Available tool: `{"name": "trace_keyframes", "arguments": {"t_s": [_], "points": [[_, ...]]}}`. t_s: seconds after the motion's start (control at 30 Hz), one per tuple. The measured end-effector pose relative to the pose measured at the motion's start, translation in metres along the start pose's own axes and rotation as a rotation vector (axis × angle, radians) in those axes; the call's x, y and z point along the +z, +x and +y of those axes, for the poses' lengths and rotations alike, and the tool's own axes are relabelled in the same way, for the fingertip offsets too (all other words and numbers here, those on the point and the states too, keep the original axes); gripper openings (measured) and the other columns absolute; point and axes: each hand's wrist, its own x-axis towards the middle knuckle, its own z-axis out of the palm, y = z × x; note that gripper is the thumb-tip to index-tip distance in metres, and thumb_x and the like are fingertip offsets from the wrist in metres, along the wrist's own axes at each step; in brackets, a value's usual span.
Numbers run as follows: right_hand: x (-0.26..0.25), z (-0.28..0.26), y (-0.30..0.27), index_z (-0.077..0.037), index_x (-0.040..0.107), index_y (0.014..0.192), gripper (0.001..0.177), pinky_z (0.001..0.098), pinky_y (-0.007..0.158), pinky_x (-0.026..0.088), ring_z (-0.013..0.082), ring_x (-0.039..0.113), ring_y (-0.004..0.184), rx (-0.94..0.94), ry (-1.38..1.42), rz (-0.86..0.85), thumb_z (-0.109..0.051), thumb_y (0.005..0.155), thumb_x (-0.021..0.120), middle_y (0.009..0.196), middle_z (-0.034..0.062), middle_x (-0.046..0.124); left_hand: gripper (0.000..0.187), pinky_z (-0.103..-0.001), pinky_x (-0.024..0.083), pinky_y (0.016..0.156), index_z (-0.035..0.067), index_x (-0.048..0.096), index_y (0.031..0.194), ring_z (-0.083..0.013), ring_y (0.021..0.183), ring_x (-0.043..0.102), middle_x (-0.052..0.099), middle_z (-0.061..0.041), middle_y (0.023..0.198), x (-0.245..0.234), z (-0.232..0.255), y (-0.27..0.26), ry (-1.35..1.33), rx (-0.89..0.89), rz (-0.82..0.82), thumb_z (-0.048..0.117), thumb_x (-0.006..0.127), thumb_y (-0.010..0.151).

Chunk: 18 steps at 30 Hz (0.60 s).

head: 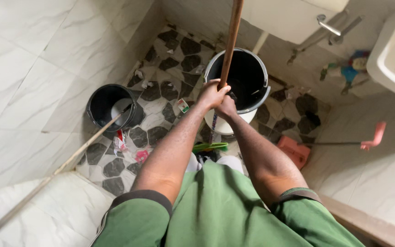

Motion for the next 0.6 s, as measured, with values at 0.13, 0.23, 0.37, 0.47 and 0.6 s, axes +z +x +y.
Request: {"name": "trace_keyframes", "arguments": {"t_s": [0.13, 0.23, 0.37, 0.47, 0.6], "points": [[0.013, -0.009, 0.016, 0.002, 0.07, 0.109, 0.043, 0.0444, 0.088, 0.057, 0.0372, 0.073, 0.105, -0.181, 0.111, -0.105, -0.032, 0.084, 0.07, 0.105, 0.0237, 0.076, 0.032, -0.043, 0.058, 0.078, 0.007, 0.073, 0.101, -0.0295, 0.086, 0.076, 0.078, -0.014, 0.093, -0.012, -0.02, 0.001, 0.012, -0.028, 0.123, 0.036, 0.074, 0.087], [0.026, -0.022, 0.03, 0.001, 0.068, 0.112, 0.044, 0.0453, 0.085, 0.057, 0.0367, 0.076, 0.103, -0.122, 0.133, -0.174, -0.035, 0.085, 0.069, 0.105, 0.0237, 0.076, 0.036, -0.043, 0.058, 0.079, 0.007, 0.073, 0.106, -0.0303, 0.087, 0.076, 0.077, -0.015, 0.095, -0.024, -0.035, 0.007, -0.031, -0.079, 0.142, 0.039, 0.074, 0.088], [0.041, -0.044, 0.042, -0.002, 0.063, 0.123, 0.045, 0.0433, 0.087, 0.055, 0.0357, 0.069, 0.109, -0.346, 0.114, -0.185, -0.032, 0.089, 0.07, 0.113, 0.023, 0.072, 0.038, -0.045, 0.057, 0.081, 0.007, 0.073, 0.11, -0.0335, 0.092, 0.075, 0.077, -0.017, 0.098, -0.042, -0.053, 0.009, 0.013, -0.116, 0.199, 0.038, 0.073, 0.089], [0.055, -0.071, 0.046, -0.002, 0.06, 0.122, 0.046, 0.0428, 0.085, 0.056, 0.0329, 0.071, 0.108, -0.403, 0.096, -0.245, -0.03, 0.086, 0.072, 0.113, 0.0203, 0.072, 0.039, -0.045, 0.057, 0.083, 0.008, 0.072, 0.114, -0.0334, 0.094, 0.074, 0.076, -0.017, 0.101, -0.066, -0.062, 0.0, 0.014, -0.202, 0.226, 0.039, 0.073, 0.089], [0.074, -0.106, 0.05, -0.003, 0.058, 0.123, 0.046, 0.0445, 0.082, 0.057, 0.0331, 0.072, 0.104, -0.326, 0.096, -0.312, -0.028, 0.086, 0.07, 0.112, 0.0184, 0.072, 0.037, -0.044, 0.058, 0.085, 0.008, 0.074, 0.113, -0.0334, 0.096, 0.075, 0.077, -0.018, 0.103, -0.106, -0.063, -0.008, 0.051, -0.223, 0.255, 0.036, 0.073, 0.089]]}}
